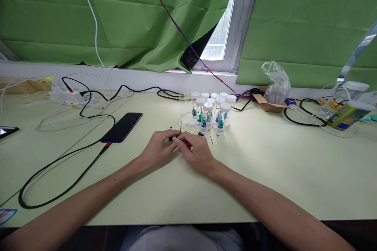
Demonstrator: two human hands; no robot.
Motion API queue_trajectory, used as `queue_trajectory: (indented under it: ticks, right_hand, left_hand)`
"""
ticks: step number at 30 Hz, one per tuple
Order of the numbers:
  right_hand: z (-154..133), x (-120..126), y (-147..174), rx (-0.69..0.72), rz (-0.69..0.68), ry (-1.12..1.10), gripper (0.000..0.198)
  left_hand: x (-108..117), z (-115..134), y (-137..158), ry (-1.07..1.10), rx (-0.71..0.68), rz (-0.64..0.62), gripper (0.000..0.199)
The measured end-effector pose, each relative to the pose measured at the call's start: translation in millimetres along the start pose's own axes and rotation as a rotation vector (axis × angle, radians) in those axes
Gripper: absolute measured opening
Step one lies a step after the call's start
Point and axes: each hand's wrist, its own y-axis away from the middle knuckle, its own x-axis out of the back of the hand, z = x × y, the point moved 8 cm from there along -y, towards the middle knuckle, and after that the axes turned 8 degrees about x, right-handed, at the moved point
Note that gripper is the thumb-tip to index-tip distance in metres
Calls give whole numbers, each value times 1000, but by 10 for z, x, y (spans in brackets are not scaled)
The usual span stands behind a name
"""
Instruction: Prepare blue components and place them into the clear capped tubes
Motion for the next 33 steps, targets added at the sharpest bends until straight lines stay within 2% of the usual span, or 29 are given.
queue_trajectory:
  ticks: [13,24,33]
  right_hand:
    - [-51,4,-10,57,-10,75,24]
    - [40,-30,28,-18,-38,15,24]
    - [12,-33,20,6,-49,25,26]
  left_hand:
    - [-7,-15,6,-13,-1,2,22]
    - [-16,-8,-1,-25,-2,-14,29]
    - [-31,-26,-6,-41,-6,-16,25]
